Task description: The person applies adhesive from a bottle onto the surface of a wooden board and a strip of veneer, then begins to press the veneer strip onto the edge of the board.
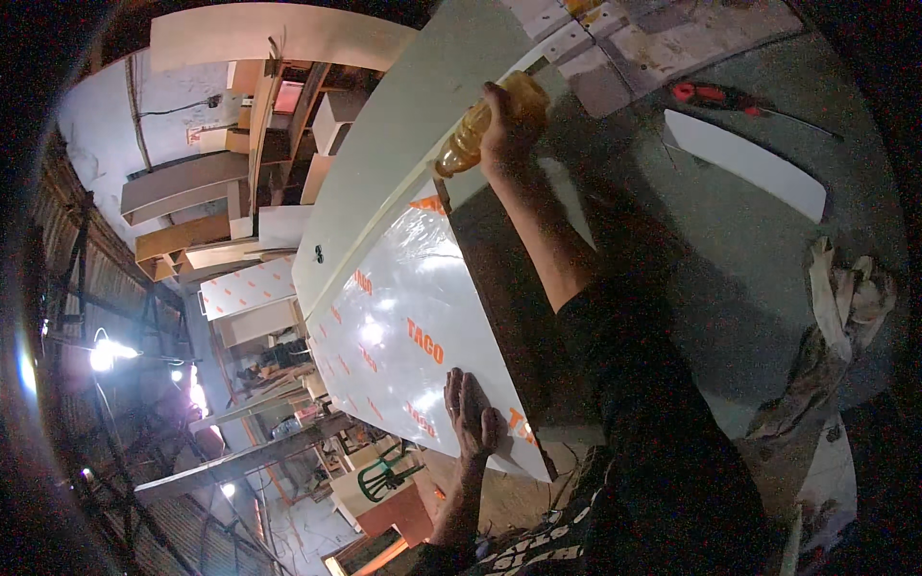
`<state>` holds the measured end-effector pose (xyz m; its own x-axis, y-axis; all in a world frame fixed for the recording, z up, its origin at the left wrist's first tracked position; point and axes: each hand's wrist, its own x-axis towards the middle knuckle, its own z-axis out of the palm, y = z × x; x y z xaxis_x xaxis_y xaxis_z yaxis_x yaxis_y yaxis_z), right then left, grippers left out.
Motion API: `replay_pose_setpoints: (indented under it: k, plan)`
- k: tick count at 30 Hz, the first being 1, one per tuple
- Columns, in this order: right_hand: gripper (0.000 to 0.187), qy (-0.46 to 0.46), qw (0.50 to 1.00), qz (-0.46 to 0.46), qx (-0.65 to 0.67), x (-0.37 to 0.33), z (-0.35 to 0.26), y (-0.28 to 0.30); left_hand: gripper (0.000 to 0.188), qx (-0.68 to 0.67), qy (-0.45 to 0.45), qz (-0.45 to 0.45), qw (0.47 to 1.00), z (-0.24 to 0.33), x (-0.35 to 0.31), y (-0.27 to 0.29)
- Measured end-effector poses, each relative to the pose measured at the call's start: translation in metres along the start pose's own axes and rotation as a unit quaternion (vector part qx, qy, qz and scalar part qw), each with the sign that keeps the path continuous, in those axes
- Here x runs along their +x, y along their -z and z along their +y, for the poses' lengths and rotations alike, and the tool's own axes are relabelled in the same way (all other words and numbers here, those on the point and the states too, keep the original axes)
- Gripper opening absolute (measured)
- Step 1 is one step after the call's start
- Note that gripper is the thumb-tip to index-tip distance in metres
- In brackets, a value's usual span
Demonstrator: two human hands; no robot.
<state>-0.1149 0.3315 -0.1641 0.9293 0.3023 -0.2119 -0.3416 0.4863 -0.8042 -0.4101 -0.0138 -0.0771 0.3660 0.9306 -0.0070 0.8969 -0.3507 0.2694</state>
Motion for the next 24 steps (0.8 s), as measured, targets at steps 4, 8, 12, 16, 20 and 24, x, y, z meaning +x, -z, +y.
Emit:
replay_pose_setpoints:
  k: [4,8,12,16,20,24]
  plan:
    - [0.034,0.005,0.998,-0.022,-0.051,-0.009,-0.013,0.003,0.066,0.003,0.001,0.009,1.0,-0.001,-0.004,0.002]
    - [0.033,-0.119,0.987,0.046,0.098,0.012,0.0,-0.001,0.065,-0.007,0.011,0.003,1.0,0.006,0.002,0.001]
    - [0.048,0.053,0.995,-0.05,-0.071,0.005,0.009,0.001,0.065,-0.004,0.012,0.005,1.0,0.006,0.0,0.002]
    - [0.058,-0.156,0.983,-0.008,0.096,0.003,-0.011,0.003,0.066,0.001,0.01,0.005,1.0,0.001,-0.002,0.001]
    - [0.059,0.005,0.998,-0.042,-0.039,-0.006,0.006,0.011,0.066,-0.001,-0.011,0.013,1.0,0.0,0.001,-0.001]
    - [0.034,0.248,0.943,-0.085,-0.207,-0.019,-0.001,0.044,0.065,0.002,-0.002,0.01,1.0,-0.003,-0.002,0.0]
